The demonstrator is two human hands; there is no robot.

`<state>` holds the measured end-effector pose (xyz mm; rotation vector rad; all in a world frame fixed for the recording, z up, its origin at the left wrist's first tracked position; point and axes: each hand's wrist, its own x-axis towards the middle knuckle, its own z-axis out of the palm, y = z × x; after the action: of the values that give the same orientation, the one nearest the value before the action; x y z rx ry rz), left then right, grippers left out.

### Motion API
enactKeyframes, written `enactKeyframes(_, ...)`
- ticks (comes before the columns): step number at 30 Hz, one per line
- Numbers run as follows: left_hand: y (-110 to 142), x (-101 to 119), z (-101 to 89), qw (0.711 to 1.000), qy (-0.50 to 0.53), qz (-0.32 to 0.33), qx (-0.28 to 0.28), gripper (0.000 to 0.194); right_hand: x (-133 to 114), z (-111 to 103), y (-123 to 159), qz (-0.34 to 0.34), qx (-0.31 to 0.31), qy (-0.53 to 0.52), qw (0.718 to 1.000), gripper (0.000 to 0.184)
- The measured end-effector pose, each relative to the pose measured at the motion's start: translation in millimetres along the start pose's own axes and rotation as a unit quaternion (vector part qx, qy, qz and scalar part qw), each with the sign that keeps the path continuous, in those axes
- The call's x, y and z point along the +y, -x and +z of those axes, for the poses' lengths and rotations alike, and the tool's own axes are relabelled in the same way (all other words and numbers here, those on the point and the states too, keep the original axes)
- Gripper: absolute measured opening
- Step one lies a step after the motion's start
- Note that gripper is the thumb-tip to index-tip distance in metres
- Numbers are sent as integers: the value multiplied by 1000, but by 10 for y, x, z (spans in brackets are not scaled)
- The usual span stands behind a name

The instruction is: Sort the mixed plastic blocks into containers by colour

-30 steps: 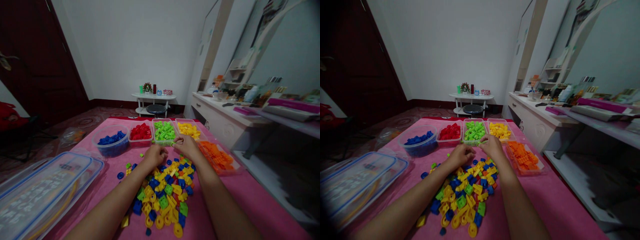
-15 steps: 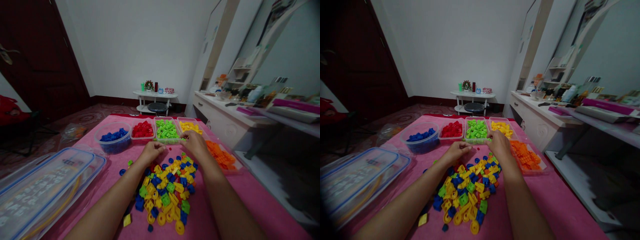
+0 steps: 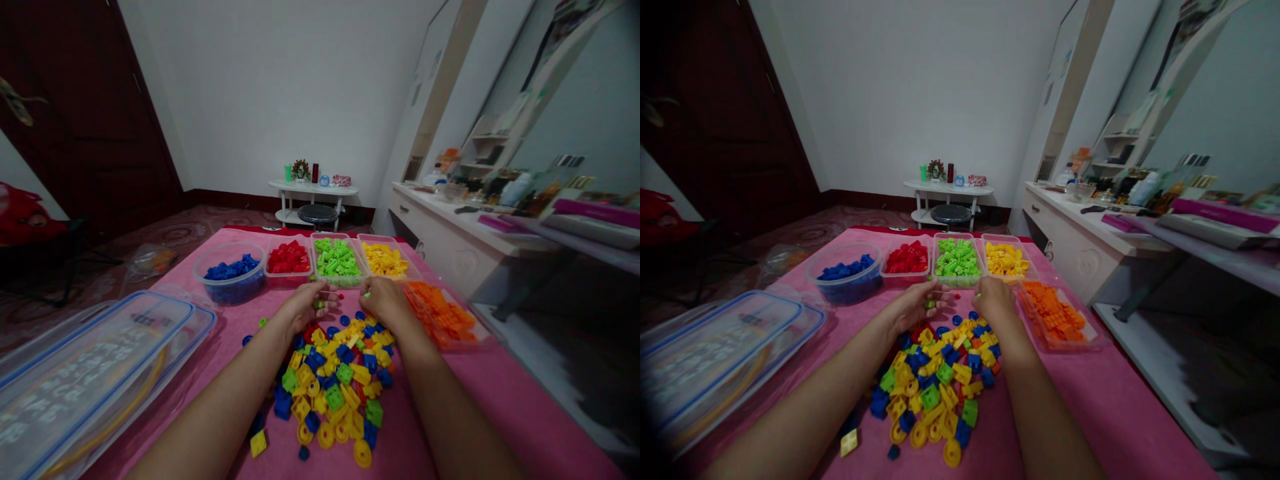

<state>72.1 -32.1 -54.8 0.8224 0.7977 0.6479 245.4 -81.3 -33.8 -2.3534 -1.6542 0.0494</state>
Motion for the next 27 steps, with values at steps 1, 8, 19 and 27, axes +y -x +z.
enactKeyframes(1,9,0,7,1000,-2,-1,-6,29,-42,-27,0,-17,19,-34,999,14)
enactKeyframes(8,91,50,59,990,56,-66,-109,48,-323,-132,64,-134,33,-301,943,32)
enactKeyframes(19,-88,193,196,997,-5,-57,-49,15,-30,-312,-49,-108,188,-374,902,24)
enactKeyframes(27,-492,962,455,974,-160,160,17,21,-30,-325,-38,-109,194,-345,912,19)
